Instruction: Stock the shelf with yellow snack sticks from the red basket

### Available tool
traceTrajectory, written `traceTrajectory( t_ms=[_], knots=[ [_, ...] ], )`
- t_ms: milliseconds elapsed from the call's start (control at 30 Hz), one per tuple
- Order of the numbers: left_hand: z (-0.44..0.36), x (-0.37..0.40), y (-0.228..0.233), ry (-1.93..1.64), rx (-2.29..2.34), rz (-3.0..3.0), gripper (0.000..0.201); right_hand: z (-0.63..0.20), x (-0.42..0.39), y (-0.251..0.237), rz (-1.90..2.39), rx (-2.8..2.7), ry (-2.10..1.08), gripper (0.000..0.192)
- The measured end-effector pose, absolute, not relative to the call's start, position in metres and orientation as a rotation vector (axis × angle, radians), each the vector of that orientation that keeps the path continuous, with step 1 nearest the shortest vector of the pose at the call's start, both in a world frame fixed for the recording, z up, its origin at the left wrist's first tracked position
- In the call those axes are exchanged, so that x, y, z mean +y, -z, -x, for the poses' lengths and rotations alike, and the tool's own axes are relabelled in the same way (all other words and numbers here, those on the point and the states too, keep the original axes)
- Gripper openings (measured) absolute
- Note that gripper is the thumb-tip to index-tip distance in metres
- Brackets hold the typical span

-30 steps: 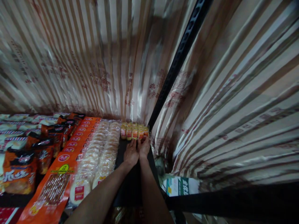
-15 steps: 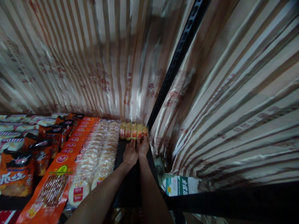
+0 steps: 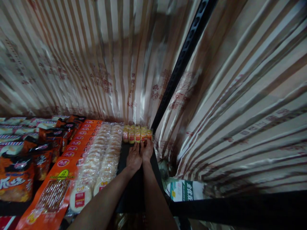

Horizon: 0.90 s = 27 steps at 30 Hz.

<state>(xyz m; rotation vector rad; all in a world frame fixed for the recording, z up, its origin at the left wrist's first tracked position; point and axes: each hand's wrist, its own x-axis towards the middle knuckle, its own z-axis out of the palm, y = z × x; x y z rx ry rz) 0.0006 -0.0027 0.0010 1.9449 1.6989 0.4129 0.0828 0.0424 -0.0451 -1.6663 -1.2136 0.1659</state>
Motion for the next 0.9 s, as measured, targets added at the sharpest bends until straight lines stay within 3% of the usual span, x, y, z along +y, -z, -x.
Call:
traceTrajectory(
  t_ms=[900],
  knots=[
    [-0.0010,-0.0023,0.0037,-0.438,1.685,-1.976,0.051,-0.0856,0.0421,0.0445,1.581,-1.324,-0.215,0.029]
  ],
)
